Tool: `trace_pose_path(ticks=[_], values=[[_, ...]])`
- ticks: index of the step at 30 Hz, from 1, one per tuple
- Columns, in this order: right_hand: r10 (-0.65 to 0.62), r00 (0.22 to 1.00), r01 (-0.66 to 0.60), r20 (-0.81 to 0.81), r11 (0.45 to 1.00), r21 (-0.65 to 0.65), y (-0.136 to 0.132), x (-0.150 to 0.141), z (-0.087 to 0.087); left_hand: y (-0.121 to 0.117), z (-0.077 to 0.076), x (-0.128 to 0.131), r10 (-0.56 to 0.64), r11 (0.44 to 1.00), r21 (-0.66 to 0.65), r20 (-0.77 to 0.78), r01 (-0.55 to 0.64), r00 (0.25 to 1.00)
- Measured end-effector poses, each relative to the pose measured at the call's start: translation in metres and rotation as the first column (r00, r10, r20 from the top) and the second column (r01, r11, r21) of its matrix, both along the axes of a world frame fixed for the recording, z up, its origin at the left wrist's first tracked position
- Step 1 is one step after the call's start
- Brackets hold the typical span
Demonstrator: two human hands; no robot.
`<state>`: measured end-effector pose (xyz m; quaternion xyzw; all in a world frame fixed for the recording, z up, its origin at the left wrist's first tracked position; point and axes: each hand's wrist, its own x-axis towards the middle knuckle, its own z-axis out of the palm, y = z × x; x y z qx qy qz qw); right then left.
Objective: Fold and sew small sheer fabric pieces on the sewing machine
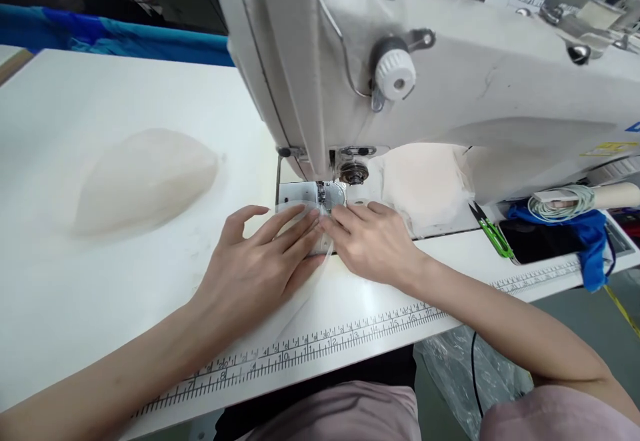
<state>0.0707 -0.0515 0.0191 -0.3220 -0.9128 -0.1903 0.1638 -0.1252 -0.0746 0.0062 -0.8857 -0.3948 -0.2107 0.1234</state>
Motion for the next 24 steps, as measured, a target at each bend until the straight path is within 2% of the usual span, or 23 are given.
trace_pose_path(ticks=[5,12,17,24], values=[[-0.048,0.999,0.048,-0.008,0.999,0.015,0.006,0.005,-0.01,0.003,0.002,-0.001,-0.005,1.0,-0.013,-0.014,0.005,1.0],[-0.07,0.997,0.07,0.011,0.997,0.022,0.005,0.009,-0.012,0.006,0.0,-0.001,-0.005,0.999,-0.043,0.008,0.005,1.0],[-0.1,0.995,0.099,0.019,0.995,0.025,0.007,0.008,-0.012,0.011,-0.003,-0.001,0.011,1.0,0.019,-0.027,-0.01,1.0],[-0.116,0.993,0.115,0.027,0.992,0.044,0.007,0.008,-0.013,0.011,-0.004,0.001,0.019,0.999,0.041,-0.017,-0.018,1.0]])
